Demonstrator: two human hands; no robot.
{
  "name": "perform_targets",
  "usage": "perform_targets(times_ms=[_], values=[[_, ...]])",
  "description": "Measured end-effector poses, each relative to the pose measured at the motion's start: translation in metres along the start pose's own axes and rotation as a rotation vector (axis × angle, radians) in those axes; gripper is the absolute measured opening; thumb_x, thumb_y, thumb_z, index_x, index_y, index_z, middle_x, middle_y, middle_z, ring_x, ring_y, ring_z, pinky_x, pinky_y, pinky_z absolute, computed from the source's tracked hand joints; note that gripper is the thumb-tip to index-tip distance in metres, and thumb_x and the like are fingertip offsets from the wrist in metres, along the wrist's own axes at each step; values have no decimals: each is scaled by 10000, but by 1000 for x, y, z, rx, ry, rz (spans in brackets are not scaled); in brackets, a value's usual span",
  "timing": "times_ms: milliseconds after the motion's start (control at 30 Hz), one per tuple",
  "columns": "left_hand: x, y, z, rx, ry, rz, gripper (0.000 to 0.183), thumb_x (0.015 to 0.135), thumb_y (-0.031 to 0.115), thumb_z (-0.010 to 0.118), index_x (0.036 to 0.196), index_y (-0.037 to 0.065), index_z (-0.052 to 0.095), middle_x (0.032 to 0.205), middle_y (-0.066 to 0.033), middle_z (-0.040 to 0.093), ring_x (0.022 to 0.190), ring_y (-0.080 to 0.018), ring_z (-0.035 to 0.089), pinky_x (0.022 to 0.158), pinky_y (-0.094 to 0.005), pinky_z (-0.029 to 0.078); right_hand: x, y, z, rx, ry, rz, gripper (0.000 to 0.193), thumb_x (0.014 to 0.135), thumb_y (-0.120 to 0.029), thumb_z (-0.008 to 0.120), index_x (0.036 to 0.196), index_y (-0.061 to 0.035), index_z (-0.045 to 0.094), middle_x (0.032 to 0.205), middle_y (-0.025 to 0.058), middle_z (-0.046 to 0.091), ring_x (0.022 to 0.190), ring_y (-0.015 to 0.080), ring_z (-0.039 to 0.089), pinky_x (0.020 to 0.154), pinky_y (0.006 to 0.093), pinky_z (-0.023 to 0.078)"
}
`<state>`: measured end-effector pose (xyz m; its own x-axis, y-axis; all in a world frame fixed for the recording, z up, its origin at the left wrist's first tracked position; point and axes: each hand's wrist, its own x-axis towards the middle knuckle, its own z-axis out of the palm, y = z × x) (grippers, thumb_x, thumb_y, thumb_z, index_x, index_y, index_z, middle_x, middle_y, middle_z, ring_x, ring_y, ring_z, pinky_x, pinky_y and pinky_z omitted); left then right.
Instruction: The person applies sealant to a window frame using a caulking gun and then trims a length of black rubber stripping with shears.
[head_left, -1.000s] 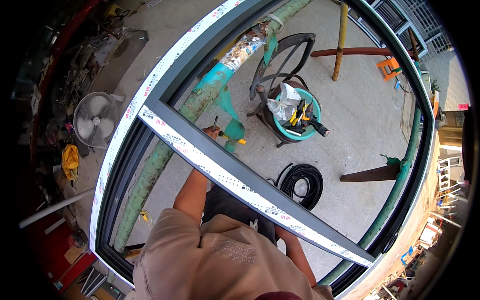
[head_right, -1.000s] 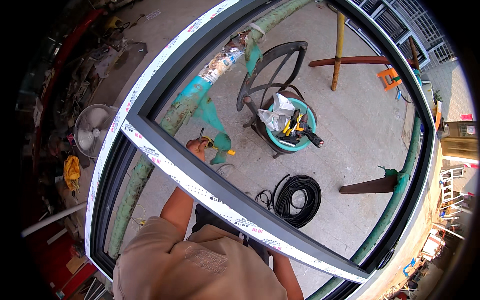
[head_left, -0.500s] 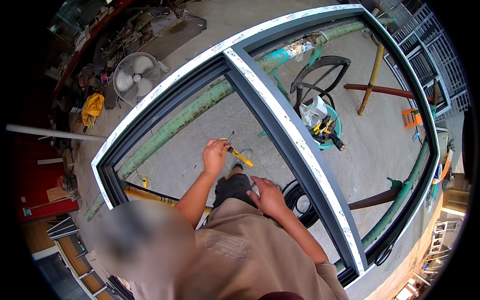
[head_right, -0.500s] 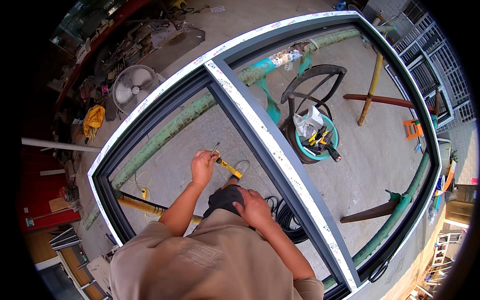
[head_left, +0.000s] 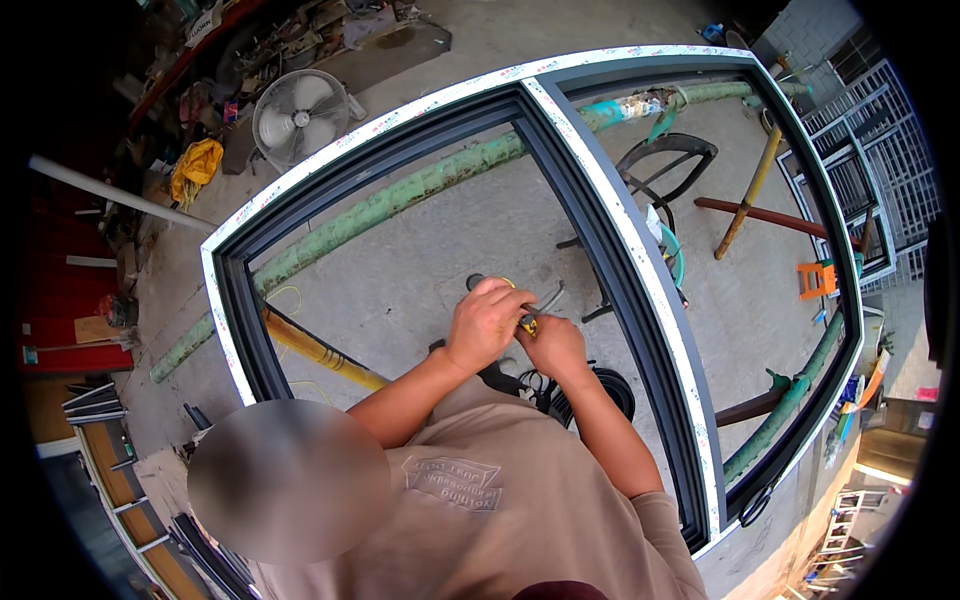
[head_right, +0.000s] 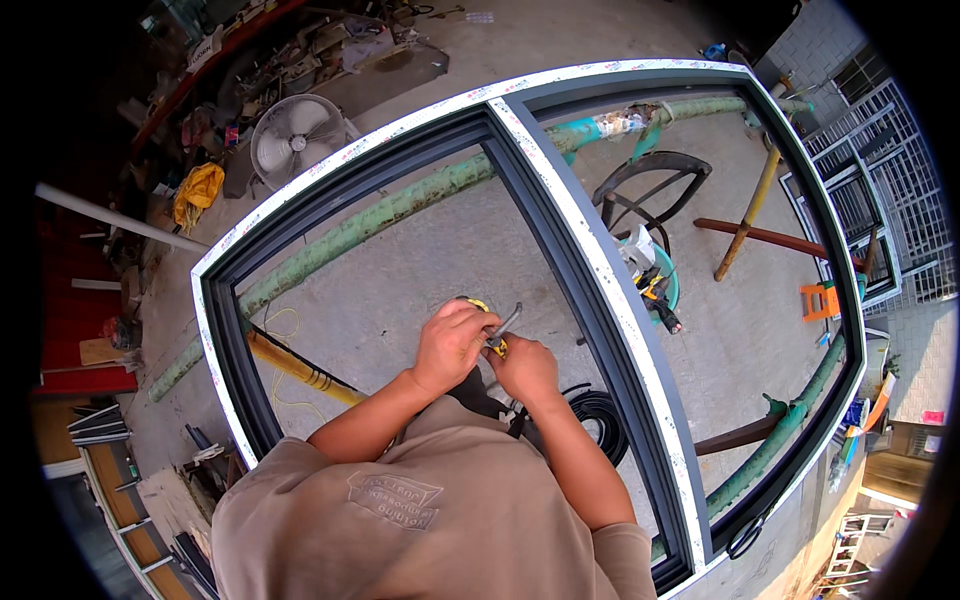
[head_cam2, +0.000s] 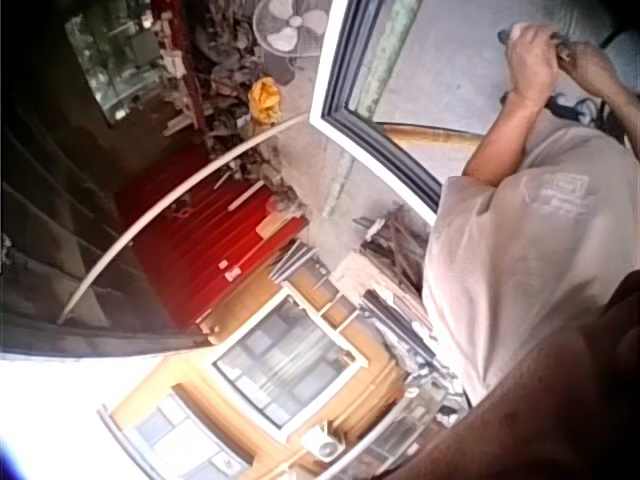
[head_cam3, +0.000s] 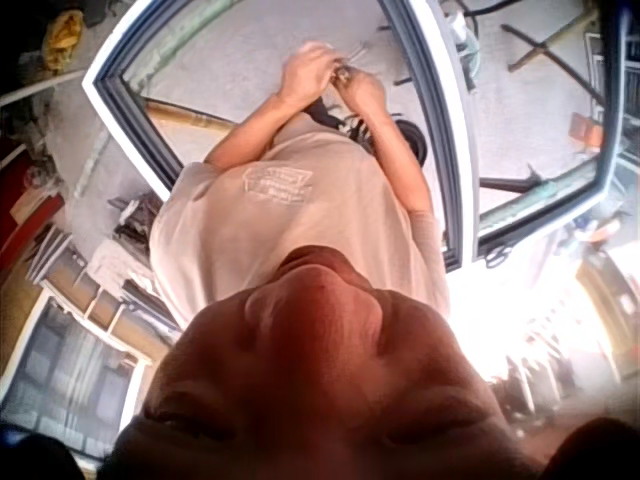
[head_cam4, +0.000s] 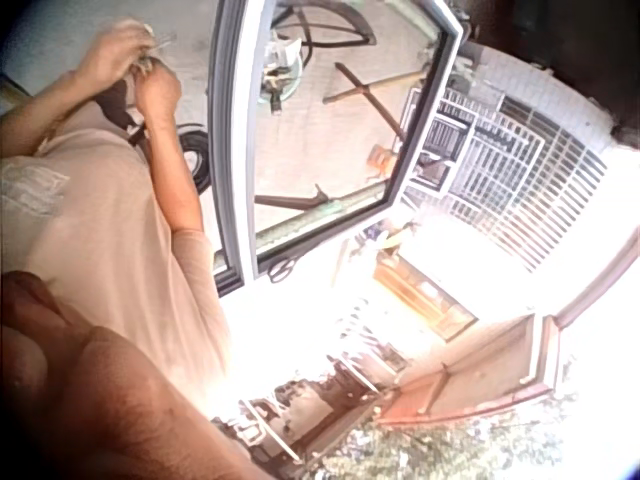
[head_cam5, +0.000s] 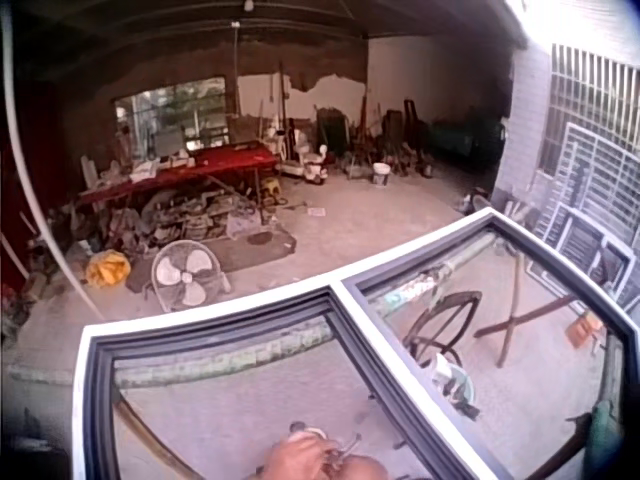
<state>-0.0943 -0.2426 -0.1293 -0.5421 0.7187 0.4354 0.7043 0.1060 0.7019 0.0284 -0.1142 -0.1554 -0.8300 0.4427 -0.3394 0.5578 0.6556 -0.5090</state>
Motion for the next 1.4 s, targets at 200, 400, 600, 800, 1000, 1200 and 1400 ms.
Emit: perform_targets(times_ms=[200, 400, 600, 800, 1000, 1200, 1400], values=[[9, 47, -2, -139, -87, 155, 331, 855, 41, 799, 1180, 107, 794, 1035, -62, 768, 1038, -302, 704, 905, -412, 585, -60, 10, -27, 41, 171, 49, 300, 953, -344, 796, 1038, -57, 780, 837, 217, 756, 823, 456, 741, 745, 568, 581], [-17, 58, -11, -488, -104, -278, 207, 1022, 118, 736, 1215, 46, 720, 1055, -98, 755, 1006, -207, 719, 897, -331, 565, -142, -9, -104, 194, 183, 235, 252, 911, -214, 858, 998, -7, 743, 808, 209, 730, 764, 455, 693, 699, 475, 544], [-55, 14, 0, -861, -778, -699, 438, 1175, 415, 500, 1336, 49, 678, 1113, -48, 711, 1018, -147, 677, 923, -321, 553, -216, -15, -160, 620, 384, 138, 169, 935, -25, 837, 1056, 45, 742, 861, 40, 749, 781, 116, 619, 730, 305, 522], [-19, 63, -24, -1833, -487, -749, 736, 1101, 655, 507, 1559, 80, 527, 1472, -120, 629, 1294, -252, 656, 1152, -429, 495, -295, 24, -191, 918, 573, 31, 612, 863, 15, 910, 1391, 38, 601, 1263, 101, 739, 1130, 194, 695, 1022, 343, 545], [36, 99, -32, -1813, -334, -851, 689, 1090, 646, 546, 1466, 71, 591, 1436, -131, 689, 1329, -246, 663, 1163, -435, 514, -390, 86, -170, 644, 849, 24, 716, 747, -337, 1035, 1283, 10, 711, 1202, 92, 720, 1120, 225, 666, 990, 411, 514], [63, 102, -38, -1827, -513, -736, 552, 1123, 551, 552, 1433, 96, 606, 1476, -140, 667, 1320, -248, 669, 1157, -453, 522, -395, 53, -149, 238, 876, 119, 463, 763, -188, 907, 1148, -7, 724, 1129, 182, 736, 1065, 371, 687, 936, 493, 502], [79, 61, -42, -1744, -698, -718, 488, 1102, 478, 623, 1418, 107, 599, 1446, -141, 666, 1348, -266, 655, 1160, -487, 515, -348, -13, -119, 439, 618, 259, 447, 751, -206, 854, 1132, 3, 746, 1029, 161, 747, 908, 331, 716, 856, 423, 537]])
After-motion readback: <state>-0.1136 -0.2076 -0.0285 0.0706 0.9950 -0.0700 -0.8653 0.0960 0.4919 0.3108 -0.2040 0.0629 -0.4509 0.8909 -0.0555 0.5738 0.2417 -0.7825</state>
